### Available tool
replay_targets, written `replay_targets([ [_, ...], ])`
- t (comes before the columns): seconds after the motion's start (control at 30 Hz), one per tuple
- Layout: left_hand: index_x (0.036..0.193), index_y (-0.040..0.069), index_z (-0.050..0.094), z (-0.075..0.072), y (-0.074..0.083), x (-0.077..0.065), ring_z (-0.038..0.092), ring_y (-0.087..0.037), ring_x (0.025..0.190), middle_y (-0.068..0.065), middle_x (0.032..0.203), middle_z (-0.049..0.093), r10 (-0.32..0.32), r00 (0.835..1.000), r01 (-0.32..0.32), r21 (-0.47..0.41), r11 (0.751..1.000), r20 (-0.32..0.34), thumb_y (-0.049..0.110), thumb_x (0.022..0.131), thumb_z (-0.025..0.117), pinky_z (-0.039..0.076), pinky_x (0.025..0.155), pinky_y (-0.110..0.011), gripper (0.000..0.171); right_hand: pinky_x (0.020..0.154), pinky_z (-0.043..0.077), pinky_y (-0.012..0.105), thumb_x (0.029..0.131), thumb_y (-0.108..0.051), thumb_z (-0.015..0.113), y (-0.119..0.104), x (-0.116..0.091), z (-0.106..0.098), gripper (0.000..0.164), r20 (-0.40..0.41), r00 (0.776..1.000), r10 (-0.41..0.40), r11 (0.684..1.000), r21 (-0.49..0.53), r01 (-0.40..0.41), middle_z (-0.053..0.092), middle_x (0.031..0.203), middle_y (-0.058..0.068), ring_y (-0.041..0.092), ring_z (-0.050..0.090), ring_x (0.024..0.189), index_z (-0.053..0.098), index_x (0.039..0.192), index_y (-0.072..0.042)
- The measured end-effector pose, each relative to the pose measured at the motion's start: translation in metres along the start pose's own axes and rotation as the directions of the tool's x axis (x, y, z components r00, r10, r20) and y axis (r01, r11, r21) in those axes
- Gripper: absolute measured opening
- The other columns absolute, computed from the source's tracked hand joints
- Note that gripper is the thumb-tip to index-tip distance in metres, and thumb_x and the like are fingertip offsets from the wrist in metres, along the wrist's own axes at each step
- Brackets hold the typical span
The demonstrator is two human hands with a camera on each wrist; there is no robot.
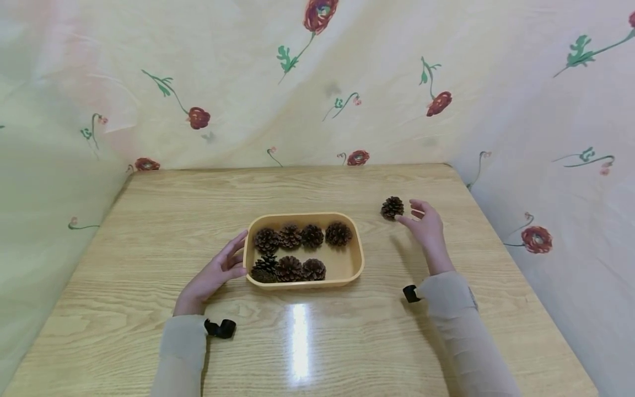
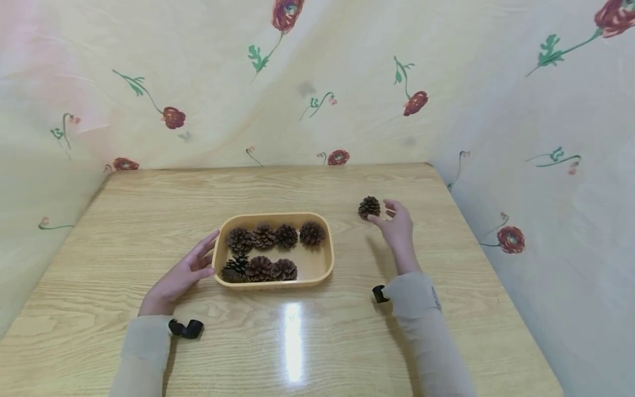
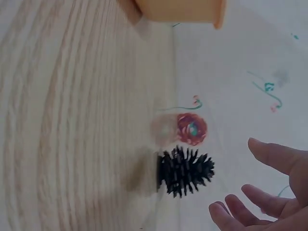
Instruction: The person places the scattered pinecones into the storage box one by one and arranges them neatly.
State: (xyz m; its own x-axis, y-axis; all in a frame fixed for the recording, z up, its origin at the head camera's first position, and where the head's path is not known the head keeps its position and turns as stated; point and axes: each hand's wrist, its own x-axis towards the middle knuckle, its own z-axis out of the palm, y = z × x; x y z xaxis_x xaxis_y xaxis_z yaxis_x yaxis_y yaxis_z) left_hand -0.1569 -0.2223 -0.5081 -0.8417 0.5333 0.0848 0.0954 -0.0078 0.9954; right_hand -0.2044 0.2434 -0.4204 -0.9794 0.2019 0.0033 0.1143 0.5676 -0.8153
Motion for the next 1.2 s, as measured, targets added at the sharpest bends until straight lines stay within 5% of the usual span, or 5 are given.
replay_targets([
  [0.43, 0.158, 0.023, 0.007, 0.001, 0.002, 0.000, 0.019, -0.051, 0.142, -0.020, 0.163, 0.006, -0.026, 1.000, 0.026, 0.003, 1.000, -0.012, 0.004, 0.095, 0.057, 0.043, 0.097, -0.015, 0.082, 0.111, 0.035, 0.052, 0.093, -0.016, 0.064, 0.012, 0.038, 0.010, 0.067, 0.054, 0.996, 0.073, 0.997, -0.025, -0.071, 0.032, 0.153, 0.026, 0.043, 0.034, 0.140, 0.032, 0.149, 0.000],
  [0.67, 0.158, 0.023, 0.008, 0.001, 0.001, -0.001, 0.018, -0.051, 0.143, -0.020, 0.162, 0.006, -0.036, 0.999, 0.036, 0.002, 0.999, -0.014, 0.006, 0.095, 0.058, 0.043, 0.097, -0.015, 0.082, 0.111, 0.037, 0.049, 0.091, -0.017, 0.066, 0.021, 0.052, 0.018, 0.065, 0.068, 0.996, 0.062, 0.994, -0.092, -0.056, 0.039, 0.148, 0.028, 0.043, 0.042, 0.134, 0.036, 0.144, 0.004],
  [1.2, 0.158, 0.023, 0.008, 0.000, 0.000, -0.001, 0.017, -0.051, 0.143, -0.019, 0.163, 0.005, -0.035, 0.999, 0.035, -0.004, 0.999, -0.016, 0.006, 0.095, 0.059, 0.044, 0.097, -0.016, 0.082, 0.104, 0.043, 0.049, 0.093, -0.019, 0.065, 0.022, 0.040, 0.013, 0.058, 0.092, 0.994, 0.054, 0.992, -0.121, -0.042, 0.043, 0.142, 0.029, 0.042, 0.046, 0.131, 0.039, 0.139, 0.005],
])
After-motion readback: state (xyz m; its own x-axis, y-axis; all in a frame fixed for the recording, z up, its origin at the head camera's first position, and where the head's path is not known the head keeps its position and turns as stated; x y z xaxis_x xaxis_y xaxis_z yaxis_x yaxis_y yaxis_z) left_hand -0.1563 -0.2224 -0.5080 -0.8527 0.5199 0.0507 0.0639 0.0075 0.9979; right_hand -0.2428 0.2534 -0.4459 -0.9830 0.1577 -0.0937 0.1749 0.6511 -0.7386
